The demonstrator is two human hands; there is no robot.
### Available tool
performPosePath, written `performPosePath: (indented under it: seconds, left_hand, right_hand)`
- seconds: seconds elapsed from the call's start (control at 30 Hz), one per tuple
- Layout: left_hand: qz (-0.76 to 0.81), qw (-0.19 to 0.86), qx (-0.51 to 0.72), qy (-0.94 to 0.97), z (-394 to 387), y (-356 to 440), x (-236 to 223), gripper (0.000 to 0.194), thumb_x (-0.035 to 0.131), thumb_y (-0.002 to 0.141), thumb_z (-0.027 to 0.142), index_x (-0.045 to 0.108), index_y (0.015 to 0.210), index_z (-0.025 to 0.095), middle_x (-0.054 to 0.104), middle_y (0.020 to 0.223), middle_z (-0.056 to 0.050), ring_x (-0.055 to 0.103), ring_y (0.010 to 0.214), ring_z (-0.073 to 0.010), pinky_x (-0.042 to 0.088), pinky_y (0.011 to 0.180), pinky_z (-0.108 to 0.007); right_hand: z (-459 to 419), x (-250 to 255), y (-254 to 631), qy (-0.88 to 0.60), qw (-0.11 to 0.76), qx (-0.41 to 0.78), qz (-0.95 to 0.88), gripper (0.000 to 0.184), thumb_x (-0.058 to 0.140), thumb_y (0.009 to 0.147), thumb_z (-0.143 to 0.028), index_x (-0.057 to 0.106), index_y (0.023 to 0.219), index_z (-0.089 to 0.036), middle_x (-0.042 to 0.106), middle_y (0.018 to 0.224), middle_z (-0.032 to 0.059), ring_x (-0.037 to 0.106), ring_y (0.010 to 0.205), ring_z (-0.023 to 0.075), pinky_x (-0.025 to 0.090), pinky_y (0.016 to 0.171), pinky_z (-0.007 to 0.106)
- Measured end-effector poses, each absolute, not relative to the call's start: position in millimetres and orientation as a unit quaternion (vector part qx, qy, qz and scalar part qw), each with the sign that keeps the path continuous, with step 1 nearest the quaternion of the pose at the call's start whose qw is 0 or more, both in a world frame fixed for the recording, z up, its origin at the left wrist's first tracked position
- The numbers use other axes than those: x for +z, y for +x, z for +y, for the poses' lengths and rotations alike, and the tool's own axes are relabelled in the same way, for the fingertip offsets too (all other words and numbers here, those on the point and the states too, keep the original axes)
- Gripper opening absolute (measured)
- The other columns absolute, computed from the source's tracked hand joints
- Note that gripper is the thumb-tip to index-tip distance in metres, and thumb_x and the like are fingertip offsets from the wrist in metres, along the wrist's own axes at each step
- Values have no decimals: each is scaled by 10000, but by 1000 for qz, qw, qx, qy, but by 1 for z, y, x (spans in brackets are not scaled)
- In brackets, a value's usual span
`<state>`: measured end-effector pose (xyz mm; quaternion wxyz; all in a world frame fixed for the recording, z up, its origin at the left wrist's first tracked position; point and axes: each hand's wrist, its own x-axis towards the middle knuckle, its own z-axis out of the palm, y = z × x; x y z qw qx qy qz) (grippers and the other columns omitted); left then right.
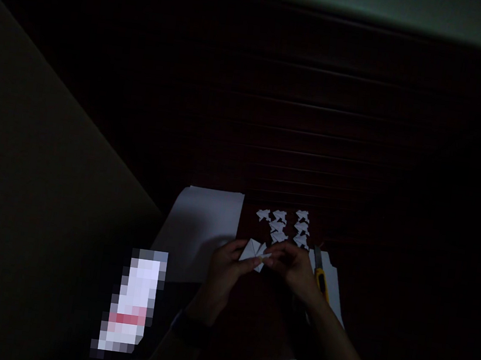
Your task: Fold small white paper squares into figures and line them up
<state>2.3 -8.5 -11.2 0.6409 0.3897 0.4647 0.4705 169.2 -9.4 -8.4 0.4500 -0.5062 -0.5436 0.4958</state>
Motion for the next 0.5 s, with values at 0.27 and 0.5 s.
performPosePath:
  seconds: [0.27,0.5]
  left_hand:
    - [462,642,467,395,-8,2,-9,421,762,624,246,643,1012,133,705,964,-114,669,806,-219,522,692,-298]
    - [472,667,453,357,-11,6,-8,394,760,638,281,647,989,144,707,884,-87,664,750,-189,530,643,-276]
  right_hand:
    - [-11,-3,166,-520,460,423,-582,107,676,736,-297,712,754,-198,691,772,31,624,762,187,467,737,313]
    - [-12,-14,159,-564,495,471,-464,134,724,692,-318,718,739,-193,720,756,41,644,732,201,479,713,326]
